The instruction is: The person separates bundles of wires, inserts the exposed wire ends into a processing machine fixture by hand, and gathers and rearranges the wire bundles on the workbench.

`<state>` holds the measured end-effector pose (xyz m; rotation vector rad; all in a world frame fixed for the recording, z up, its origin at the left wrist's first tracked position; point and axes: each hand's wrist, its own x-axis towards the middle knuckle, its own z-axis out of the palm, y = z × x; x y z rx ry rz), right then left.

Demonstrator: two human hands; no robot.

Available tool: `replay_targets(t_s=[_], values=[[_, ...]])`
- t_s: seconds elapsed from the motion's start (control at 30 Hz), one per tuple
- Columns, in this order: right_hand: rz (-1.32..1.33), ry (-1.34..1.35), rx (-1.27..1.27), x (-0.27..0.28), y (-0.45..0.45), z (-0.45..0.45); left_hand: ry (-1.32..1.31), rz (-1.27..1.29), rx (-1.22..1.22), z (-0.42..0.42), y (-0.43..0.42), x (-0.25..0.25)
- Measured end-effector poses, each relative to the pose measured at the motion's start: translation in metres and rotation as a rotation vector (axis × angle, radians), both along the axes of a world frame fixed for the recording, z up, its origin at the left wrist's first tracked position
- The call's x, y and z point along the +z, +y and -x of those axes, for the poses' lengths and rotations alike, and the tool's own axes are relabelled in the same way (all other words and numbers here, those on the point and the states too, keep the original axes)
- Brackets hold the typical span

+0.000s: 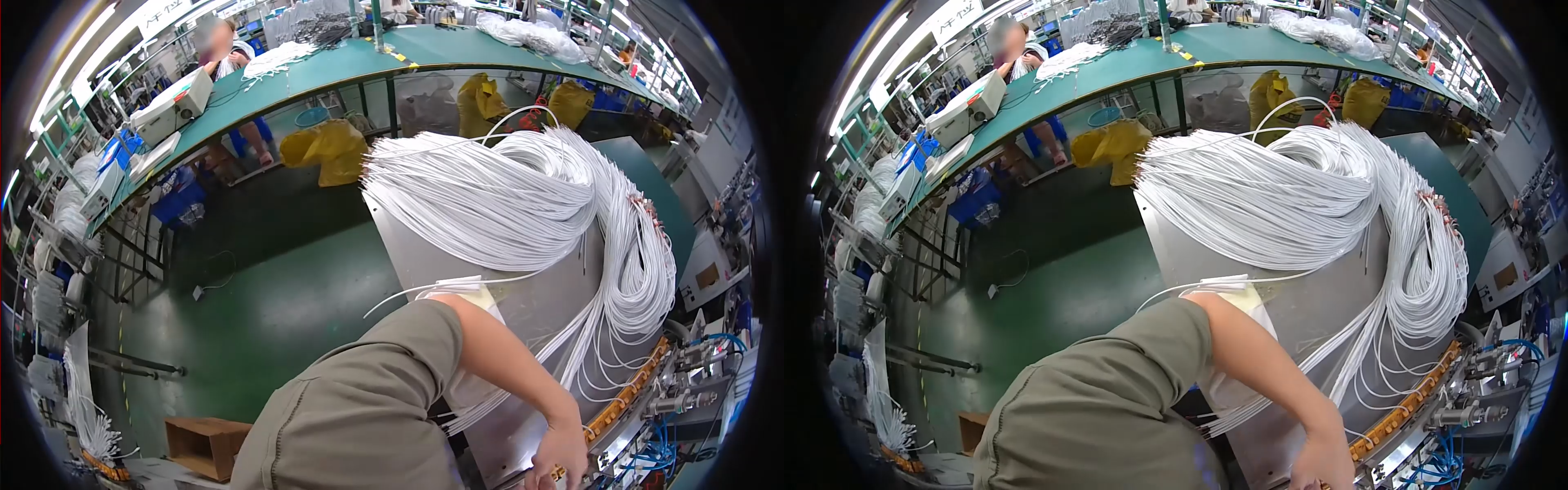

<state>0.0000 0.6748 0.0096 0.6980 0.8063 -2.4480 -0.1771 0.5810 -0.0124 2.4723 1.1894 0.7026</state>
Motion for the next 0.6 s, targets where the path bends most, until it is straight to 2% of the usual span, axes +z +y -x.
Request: replay_targets(t_s=[0.07,0.1,0.2,0.23,0.27,0.33,0.43,0.47,0.53,0.6], values=[[-0.358,-0.179,-0.065,0.022,-0.019,0.004,0.080,0.039,0.055,0.006,-0.003,-0.012],[-0.426,-0.101,-0.081,0.024,-0.021,-0.003,0.139,0.103,0.111,0.003,-0.005,-0.021],[-0.986,0.072,-0.055,0.005,-0.016,-0.018,0.091,0.047,0.430,-0.010,-0.008,-0.036],[-1.078,0.083,-0.178,0.009,-0.025,-0.015,0.120,0.101,0.474,-0.015,-0.009,-0.034],[-1.205,0.164,-0.106,0.015,-0.023,-0.015,0.130,0.119,0.459,-0.016,-0.006,-0.034],[-2.081,0.507,0.070,0.006,-0.031,-0.005,0.162,0.166,0.431,-0.013,-0.008,-0.031],[-1.621,0.434,-0.012,0.000,-0.030,0.000,-0.241,0.228,0.340,-0.007,-0.009,-0.037],[-1.672,0.454,0.001,0.005,-0.022,-0.003,-0.385,0.251,0.334,-0.007,-0.007,-0.043],[-1.762,0.490,0.039,0.014,-0.004,-0.011,-0.333,0.232,0.382,-0.006,0.008,-0.057],[-1.527,0.307,-0.286,0.012,0.003,-0.015,-0.333,0.225,0.367,-0.011,0.015,-0.058]])
